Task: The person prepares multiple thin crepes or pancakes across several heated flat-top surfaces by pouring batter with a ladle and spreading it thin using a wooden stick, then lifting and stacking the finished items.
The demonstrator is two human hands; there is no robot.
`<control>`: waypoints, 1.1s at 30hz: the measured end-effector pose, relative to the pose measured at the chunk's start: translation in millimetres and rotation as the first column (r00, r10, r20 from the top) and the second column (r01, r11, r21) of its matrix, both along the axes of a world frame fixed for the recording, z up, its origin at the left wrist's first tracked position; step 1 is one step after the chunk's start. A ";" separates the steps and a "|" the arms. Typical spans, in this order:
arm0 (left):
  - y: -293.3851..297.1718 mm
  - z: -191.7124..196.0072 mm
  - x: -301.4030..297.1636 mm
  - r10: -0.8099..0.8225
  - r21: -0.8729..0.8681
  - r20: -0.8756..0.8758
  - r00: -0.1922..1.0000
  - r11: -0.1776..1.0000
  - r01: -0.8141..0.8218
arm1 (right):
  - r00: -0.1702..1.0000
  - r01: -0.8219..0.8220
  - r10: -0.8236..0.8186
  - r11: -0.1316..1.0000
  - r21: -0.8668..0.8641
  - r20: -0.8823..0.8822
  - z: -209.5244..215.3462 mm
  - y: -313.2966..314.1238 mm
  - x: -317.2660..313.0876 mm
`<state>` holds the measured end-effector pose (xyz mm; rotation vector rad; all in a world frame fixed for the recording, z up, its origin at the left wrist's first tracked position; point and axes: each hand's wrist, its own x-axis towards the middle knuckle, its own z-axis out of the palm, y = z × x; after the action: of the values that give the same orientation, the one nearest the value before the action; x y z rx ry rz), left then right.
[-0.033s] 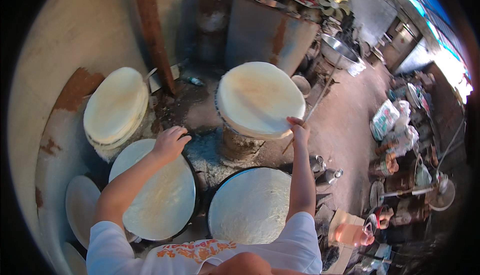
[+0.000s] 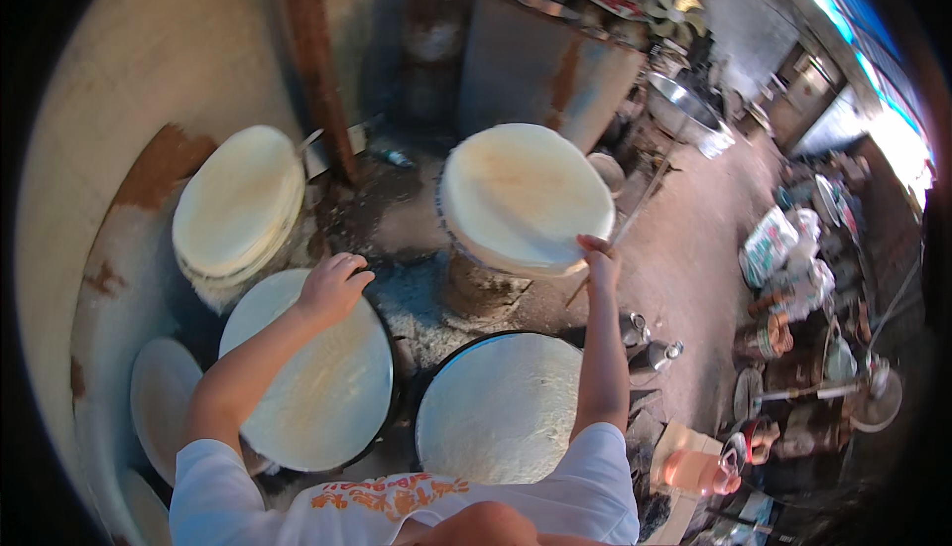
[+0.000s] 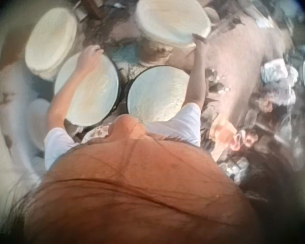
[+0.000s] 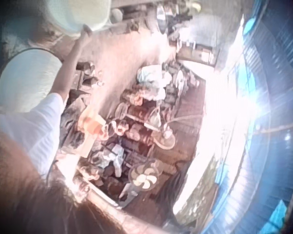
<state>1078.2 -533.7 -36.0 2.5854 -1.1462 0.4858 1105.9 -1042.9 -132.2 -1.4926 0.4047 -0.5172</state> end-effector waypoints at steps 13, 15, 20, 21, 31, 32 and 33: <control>111.8 -56.6 -530.8 0.771 0.032 -0.574 0.275 0.357 -0.934 | 0.519 -0.853 0.849 0.506 -0.128 -0.100 46.5 377.5 -238.3; 95.4 -69.6 -621.3 0.677 0.178 -0.730 -0.097 0.051 -0.983 | 0.090 -0.982 0.986 0.111 0.153 -0.140 85.3 492.6 -341.9; 40.6 -52.7 -831.9 0.233 0.419 -0.658 -0.716 -0.677 -0.605 | -0.628 -0.772 0.732 -0.544 0.329 -0.263 43.4 578.8 -524.8; 38.0 -71.1 -886.9 0.145 0.381 -0.598 -0.789 -0.814 -0.438 | -0.691 -0.716 0.679 -0.595 0.364 -0.248 32.7 583.4 -553.4; 102.0 -240.0 -1258.9 -0.278 0.038 -0.781 -0.559 -0.915 0.403 | -0.901 0.025 0.257 -0.773 -0.634 -0.349 34.3 738.5 -844.7; 129.3 -238.6 -1241.9 -0.286 -0.089 -0.768 -0.573 -0.838 0.538 | -0.912 0.035 0.265 -0.707 -0.706 -0.312 36.6 750.1 -885.7; 146.8 -228.2 -1226.1 -0.296 -0.235 -0.744 -0.599 -0.723 0.649 | -0.926 0.055 0.250 -0.651 -0.757 -0.283 32.2 756.7 -925.6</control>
<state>-147.9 -386.9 -264.1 -0.0133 -2.8942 -1.3920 180.3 -286.2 -100.0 -0.6400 -2.5491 0.8079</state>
